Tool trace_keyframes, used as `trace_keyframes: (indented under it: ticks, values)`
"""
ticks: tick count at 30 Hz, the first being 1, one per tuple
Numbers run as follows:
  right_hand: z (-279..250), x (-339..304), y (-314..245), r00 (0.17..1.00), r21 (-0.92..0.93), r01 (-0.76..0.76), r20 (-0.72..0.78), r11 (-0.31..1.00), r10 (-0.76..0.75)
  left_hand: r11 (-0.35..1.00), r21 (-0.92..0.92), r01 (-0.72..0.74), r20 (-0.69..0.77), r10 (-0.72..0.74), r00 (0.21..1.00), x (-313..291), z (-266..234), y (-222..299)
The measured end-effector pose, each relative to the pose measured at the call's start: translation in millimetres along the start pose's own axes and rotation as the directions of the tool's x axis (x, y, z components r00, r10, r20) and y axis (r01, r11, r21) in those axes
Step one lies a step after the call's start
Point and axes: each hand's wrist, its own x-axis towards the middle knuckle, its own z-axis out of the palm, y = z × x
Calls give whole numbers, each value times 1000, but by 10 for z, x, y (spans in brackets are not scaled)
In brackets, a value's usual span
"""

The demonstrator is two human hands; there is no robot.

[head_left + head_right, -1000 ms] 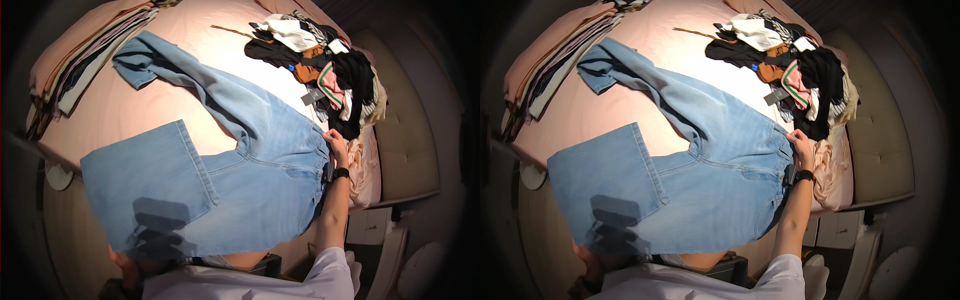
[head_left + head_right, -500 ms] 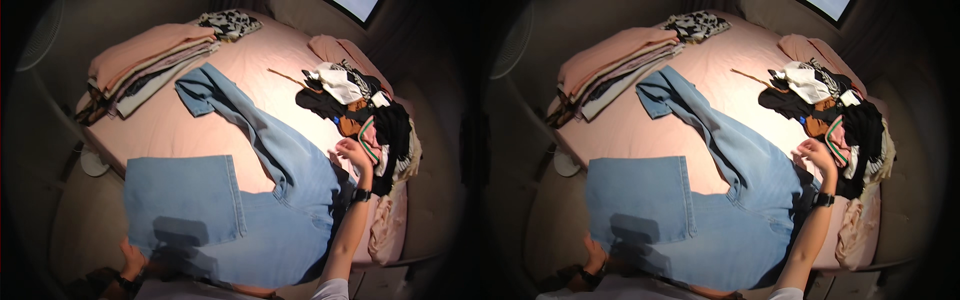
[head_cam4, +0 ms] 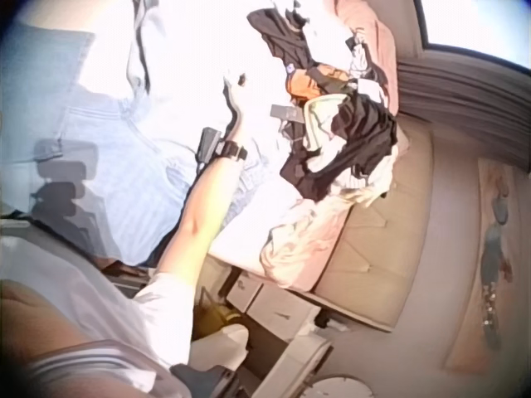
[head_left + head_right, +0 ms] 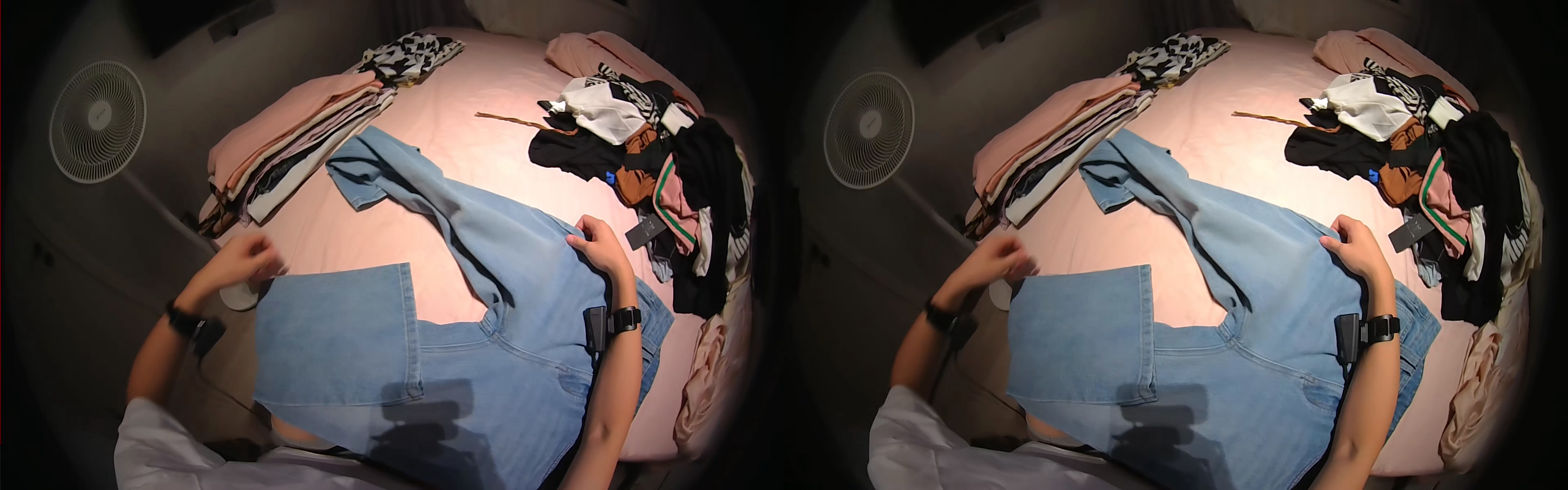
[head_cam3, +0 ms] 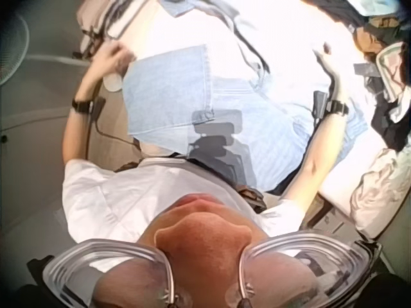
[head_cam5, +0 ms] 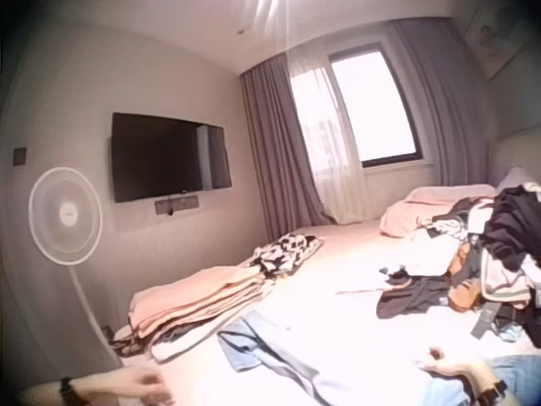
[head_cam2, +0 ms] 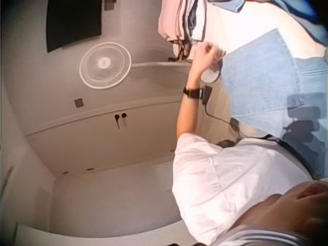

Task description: The person picks up a pair of blue jeans and a black garment from a pile on a bed, spreads each item flat, and folds them into squares before placing them on a stack of clothes.

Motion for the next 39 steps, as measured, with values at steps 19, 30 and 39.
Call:
trace_keyframes:
  ticks: [19,30,39]
  values:
    - [36,54,80,998,102,54,13,993,-55,700,583,-412,-502,710,494,1179,-180,1138]
    - [-16,84,160,989,81,147,-22,986,-146,327,916,-231,-212,885,414,-662,-553,940]
    - [91,112,161,983,201,180,-9,963,-182,948,264,-181,-617,310,723,-1287,-1461,286]
